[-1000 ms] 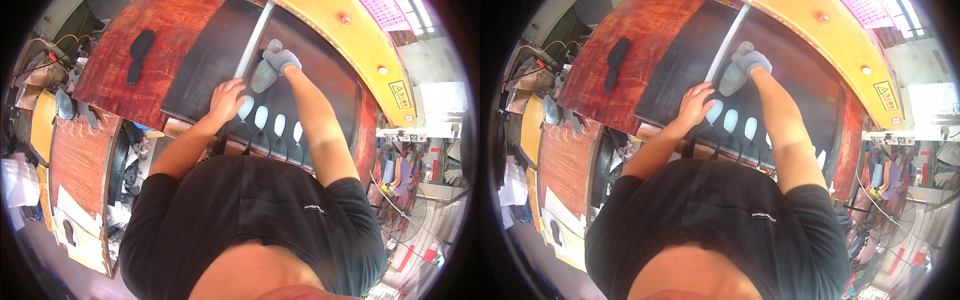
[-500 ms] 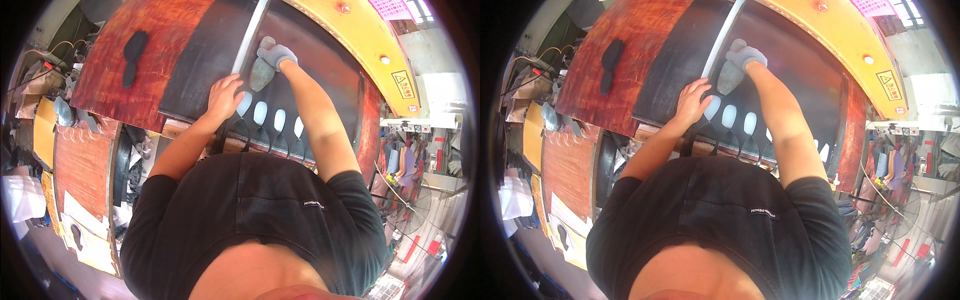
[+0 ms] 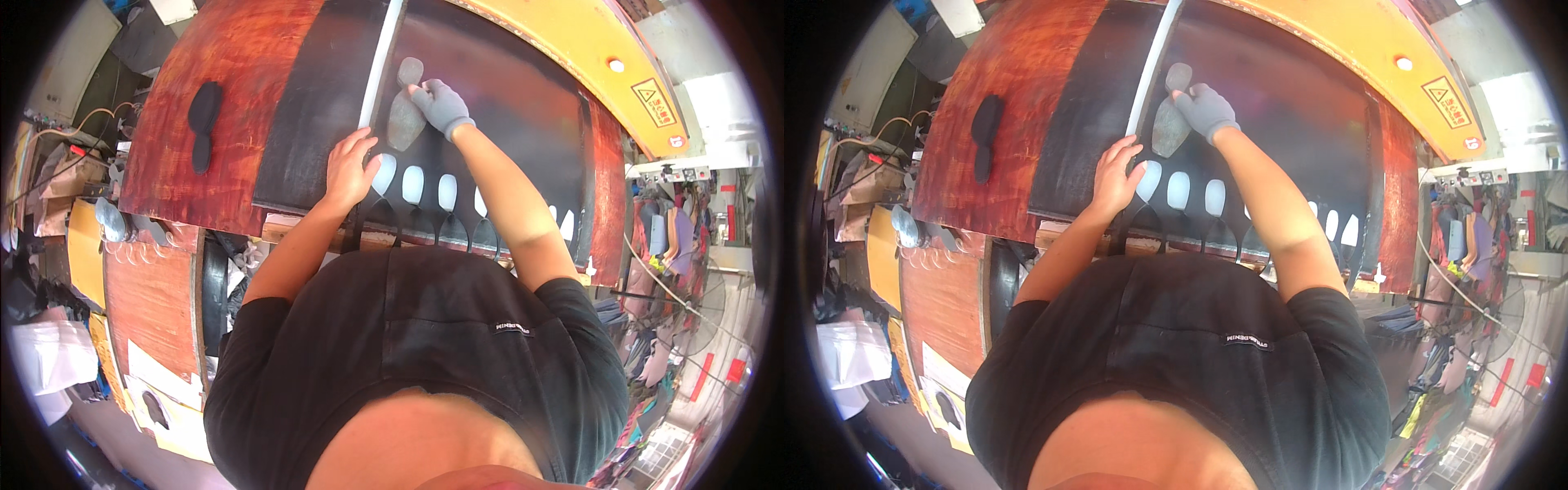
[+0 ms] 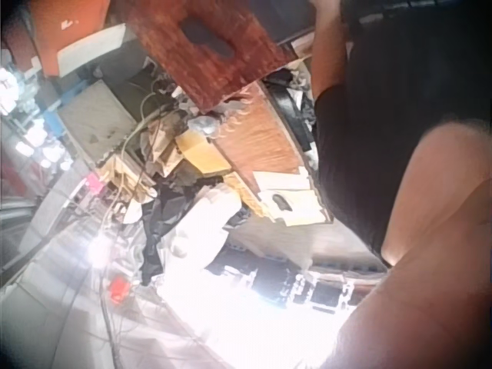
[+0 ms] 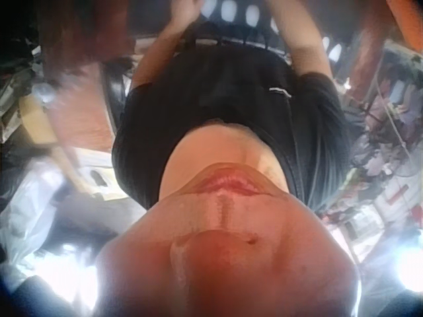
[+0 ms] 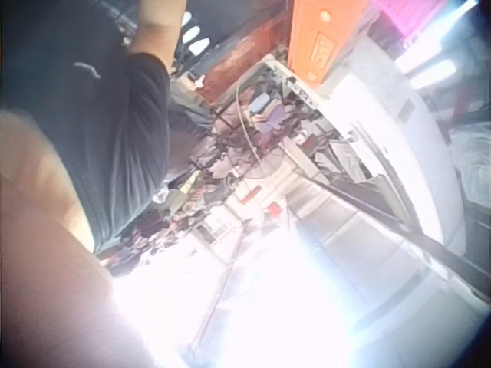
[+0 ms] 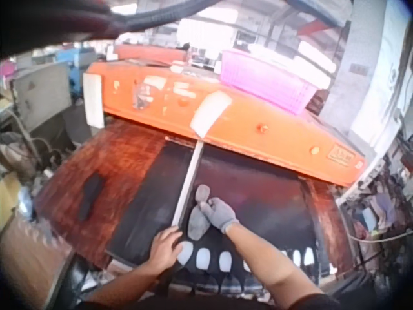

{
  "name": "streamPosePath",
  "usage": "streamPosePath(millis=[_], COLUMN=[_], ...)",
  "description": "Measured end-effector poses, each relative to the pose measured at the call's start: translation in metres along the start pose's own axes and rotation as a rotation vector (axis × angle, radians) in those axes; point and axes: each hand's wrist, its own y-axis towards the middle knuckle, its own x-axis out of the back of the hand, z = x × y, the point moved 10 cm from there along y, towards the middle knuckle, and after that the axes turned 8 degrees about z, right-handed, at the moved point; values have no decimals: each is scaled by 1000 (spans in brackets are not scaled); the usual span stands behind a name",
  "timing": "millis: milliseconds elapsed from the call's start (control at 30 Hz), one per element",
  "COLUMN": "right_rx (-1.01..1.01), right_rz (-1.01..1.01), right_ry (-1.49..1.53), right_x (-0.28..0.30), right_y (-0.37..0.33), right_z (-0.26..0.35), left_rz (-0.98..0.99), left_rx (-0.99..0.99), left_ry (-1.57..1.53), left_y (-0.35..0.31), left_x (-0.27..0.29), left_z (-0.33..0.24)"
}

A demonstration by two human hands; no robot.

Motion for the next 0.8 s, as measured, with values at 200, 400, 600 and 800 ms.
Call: streamPosePath(millis=[200,400,600,800], right_rx=[56,-407,-217,-200], right_rz=[-321,-663,-935,-1075], right_ry=[138,-227,-231,-212], right_x=[44,82,30,26], right_y=[-111,-314,-348,-360], right_z=[-134,-286,-302,-295], left_rz=[36,103,148,-44], left_rx=[18,-26,176,58], left_ry=[-101,-13,247,233], left_y=[-11,-80,-108,-109], left_x=[9,28,7,16], left_z=[-3,-18,10,-5])
